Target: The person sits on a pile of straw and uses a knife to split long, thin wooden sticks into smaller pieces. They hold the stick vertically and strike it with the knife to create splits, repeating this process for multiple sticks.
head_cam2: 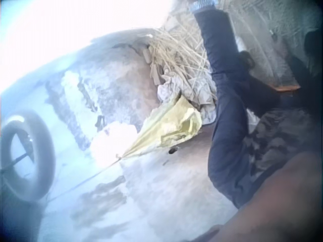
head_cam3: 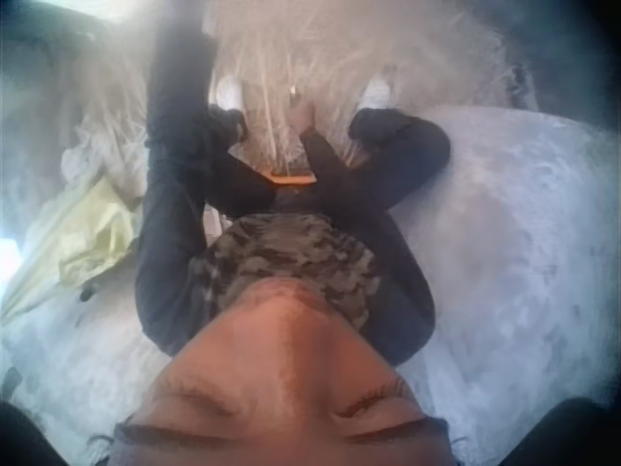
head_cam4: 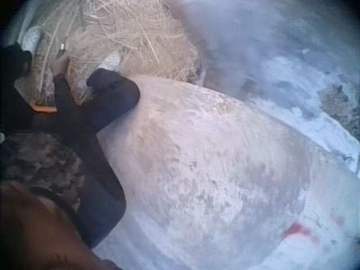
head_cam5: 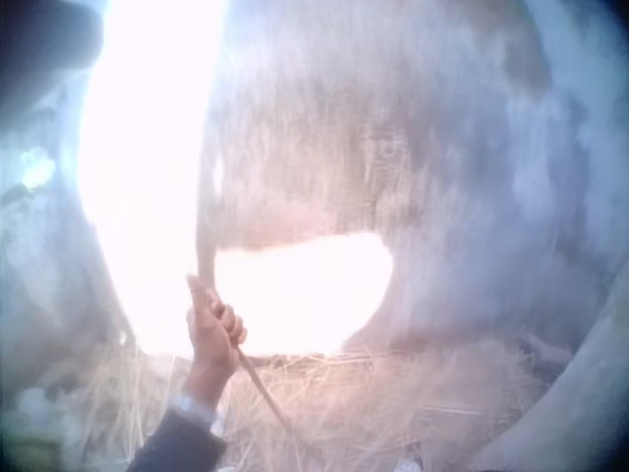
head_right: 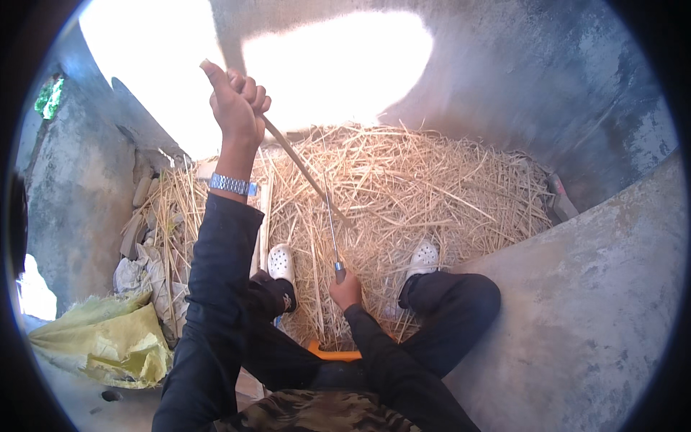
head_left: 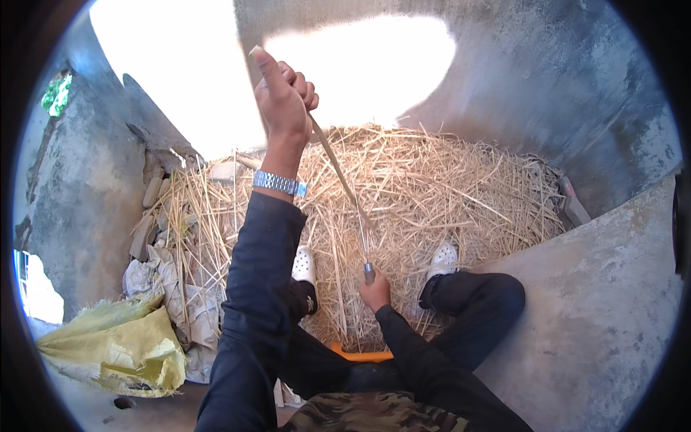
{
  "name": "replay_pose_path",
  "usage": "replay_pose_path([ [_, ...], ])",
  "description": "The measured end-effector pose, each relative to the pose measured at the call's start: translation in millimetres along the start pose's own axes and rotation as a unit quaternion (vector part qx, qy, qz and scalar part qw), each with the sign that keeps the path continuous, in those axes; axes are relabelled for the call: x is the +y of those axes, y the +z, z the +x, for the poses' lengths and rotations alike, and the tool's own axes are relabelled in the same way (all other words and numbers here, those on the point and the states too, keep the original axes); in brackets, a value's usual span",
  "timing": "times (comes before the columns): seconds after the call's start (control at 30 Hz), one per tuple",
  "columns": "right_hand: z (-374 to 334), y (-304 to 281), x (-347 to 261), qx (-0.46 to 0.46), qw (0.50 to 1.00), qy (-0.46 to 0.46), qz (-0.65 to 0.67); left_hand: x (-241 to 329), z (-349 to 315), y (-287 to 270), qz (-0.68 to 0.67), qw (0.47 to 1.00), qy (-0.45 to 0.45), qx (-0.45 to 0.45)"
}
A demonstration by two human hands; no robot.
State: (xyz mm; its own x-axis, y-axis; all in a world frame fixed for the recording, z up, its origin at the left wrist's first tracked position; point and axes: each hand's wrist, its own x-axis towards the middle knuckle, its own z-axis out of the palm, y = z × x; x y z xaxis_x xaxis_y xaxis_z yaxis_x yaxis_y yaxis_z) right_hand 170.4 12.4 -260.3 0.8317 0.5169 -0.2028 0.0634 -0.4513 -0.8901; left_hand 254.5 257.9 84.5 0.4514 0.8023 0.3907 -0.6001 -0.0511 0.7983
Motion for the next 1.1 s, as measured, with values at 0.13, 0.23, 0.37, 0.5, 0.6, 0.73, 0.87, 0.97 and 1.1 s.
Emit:
replay_pose_path([
  [0.13, -31.7, -29.4, -55.3, -0.016, 0.999, -0.006, 0.049, 3.4, 3.4, -13.2, 0.005, 1.000, 0.004, 0.014],
  [0.23, -26.5, -20.4, -28.9, 0.011, 0.999, -0.012, 0.033, -2.1, -1.8, 2.2, 0.007, 1.000, 0.005, -0.016],
  [0.37, -4.1, -25.0, -12.7, -0.016, 0.999, 0.047, -0.005, -3.6, 11.2, 12.7, 0.016, 0.999, 0.037, -0.021],
  [0.5, -32.7, -56.0, -74.8, 0.021, 0.996, -0.037, 0.077, -9.8, 7.0, 10.8, 0.013, 0.999, 0.032, -0.033],
  [0.6, -20.9, -52.2, -95.7, 0.035, 0.987, -0.057, 0.147, -8.8, 0.9, 30.6, 0.016, 0.999, 0.028, -0.031],
  [0.73, -7.4, 4.7, 35.2, 0.027, 0.997, 0.057, -0.035, -16.4, 4.5, 30.7, 0.055, 0.997, 0.029, -0.040],
  [0.87, -36.3, -33.8, 18.6, -0.019, 0.996, 0.089, -0.025, -26.9, 0.6, 11.9, 0.026, 0.999, 0.013, -0.016],
  [0.97, -25.5, -59.8, -67.9, 0.028, 0.998, -0.039, 0.052, -17.7, 4.8, 27.3, 0.039, 0.998, 0.039, -0.035],
  [1.1, -21.5, -52.1, -111.1, 0.057, 0.976, -0.107, 0.179, -22.0, 3.6, 34.1, 0.026, 0.998, 0.041, -0.043],
])
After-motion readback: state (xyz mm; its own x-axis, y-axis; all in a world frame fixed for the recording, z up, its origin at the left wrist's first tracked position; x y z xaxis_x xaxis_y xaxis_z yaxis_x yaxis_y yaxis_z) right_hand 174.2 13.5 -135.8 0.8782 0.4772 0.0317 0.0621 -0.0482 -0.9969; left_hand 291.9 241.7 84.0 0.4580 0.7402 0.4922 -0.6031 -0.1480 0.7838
